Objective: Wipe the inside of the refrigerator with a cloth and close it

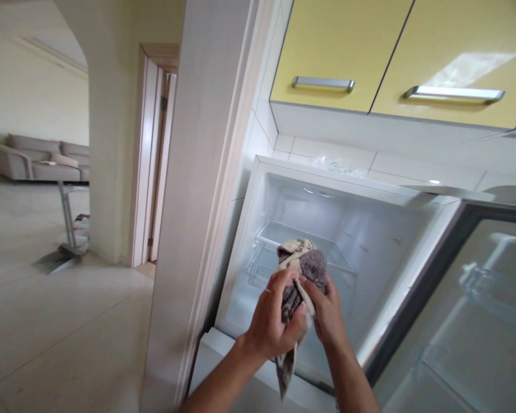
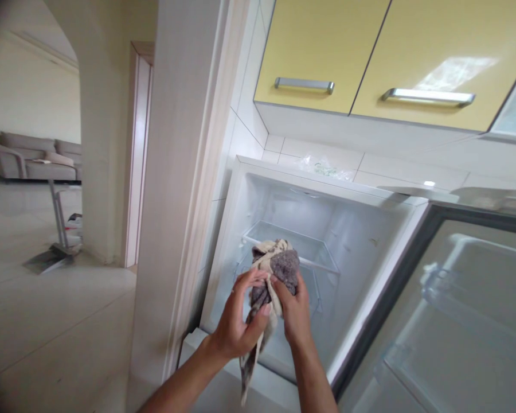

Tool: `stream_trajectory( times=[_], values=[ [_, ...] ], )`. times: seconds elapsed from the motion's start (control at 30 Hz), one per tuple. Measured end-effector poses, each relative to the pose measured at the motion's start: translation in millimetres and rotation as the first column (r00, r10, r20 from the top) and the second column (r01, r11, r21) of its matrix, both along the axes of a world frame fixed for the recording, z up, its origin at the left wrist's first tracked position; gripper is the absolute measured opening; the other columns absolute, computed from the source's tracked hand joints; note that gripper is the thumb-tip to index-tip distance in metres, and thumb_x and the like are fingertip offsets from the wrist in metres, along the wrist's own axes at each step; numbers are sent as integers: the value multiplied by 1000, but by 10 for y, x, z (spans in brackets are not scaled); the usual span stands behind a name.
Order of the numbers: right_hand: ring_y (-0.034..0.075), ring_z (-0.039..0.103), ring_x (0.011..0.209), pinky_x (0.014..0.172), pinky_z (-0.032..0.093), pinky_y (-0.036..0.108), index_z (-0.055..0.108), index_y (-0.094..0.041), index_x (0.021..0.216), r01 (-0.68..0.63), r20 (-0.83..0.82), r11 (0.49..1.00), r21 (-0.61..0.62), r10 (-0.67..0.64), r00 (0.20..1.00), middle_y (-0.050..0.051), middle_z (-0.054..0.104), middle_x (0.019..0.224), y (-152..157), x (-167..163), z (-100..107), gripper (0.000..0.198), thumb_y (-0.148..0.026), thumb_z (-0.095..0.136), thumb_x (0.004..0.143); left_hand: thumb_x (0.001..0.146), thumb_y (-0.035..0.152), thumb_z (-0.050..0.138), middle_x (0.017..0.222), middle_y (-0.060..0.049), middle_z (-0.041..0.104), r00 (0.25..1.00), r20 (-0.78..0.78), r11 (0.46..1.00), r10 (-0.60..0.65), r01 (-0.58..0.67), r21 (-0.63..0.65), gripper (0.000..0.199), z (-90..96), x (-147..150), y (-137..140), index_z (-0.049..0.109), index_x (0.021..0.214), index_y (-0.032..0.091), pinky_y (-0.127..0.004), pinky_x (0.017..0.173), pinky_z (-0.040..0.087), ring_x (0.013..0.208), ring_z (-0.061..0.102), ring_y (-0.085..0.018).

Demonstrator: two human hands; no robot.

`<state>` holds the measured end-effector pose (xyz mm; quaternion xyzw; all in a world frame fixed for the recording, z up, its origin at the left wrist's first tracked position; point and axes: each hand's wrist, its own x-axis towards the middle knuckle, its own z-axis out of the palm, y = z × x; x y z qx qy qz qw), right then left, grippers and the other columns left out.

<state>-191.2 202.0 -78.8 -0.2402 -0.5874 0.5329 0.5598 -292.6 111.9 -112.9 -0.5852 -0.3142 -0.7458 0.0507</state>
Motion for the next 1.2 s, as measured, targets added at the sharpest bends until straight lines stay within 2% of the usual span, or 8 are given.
stream_trajectory(
  times=[0.13,0.3,0.4,0.6,0.83,0.93,1.07,1.2],
  values=[
    [22,72,93,86,60,36,65,-21,123,203,-297,968,-149,-239,924,6,74,116,136,-125,119,71,-46,88,61,84,34,76,128,-13,67,848,491,976,197,-121,-182,47,-313,164,-146,63,128,24,-43,100,51,119,63,-30],
    [22,71,106,89,61,36,58,-25,133,264,-417,957,-121,-291,861,8,69,130,47,-225,256,69,-46,81,71,62,52,93,102,-14,73,456,890,844,-27,487,-224,62,-465,226,-158,69,106,16,-35,72,56,86,71,-25],
    [24,70,108,96,58,40,54,-25,139,277,-346,961,-24,-268,899,8,69,129,-32,-241,203,74,-47,80,73,57,50,96,103,-16,75,365,908,787,-204,613,-69,61,-264,148,-132,72,99,13,-39,83,59,88,72,-25],
    [25,64,118,111,48,46,53,-24,142,145,5,963,226,-150,989,8,67,132,-159,-165,67,75,-52,79,77,73,47,86,96,-10,77,619,774,964,-135,263,-42,42,239,-77,-13,74,97,14,-34,86,58,92,73,-23],
    [28,67,114,101,55,42,61,-20,130,-78,85,950,302,54,995,11,71,126,-165,-54,174,74,-60,80,71,84,25,68,77,-3,74,972,180,955,154,-99,-281,7,546,-194,-20,72,80,20,-27,71,54,76,71,-19],
    [27,69,107,100,56,42,64,-20,125,-118,110,942,313,88,990,11,73,119,-92,-40,216,71,-56,85,67,84,16,60,88,-6,74,995,-82,955,53,-75,-287,18,576,-130,-70,76,89,21,-31,78,55,86,71,-22],
    [26,69,110,100,56,43,55,-24,138,-60,-31,973,221,68,997,10,71,124,28,-53,202,71,-46,80,76,88,20,62,119,-11,74,984,43,919,-173,177,-354,45,571,-44,-81,65,133,22,-39,97,56,110,71,-27],
    [24,67,113,104,53,40,60,-25,133,35,-162,973,228,2,987,7,71,123,184,-128,261,65,-41,81,74,90,19,62,114,-10,76,999,47,972,22,-11,-233,43,527,-147,11,60,133,21,-40,98,55,107,72,-24]
  ],
)
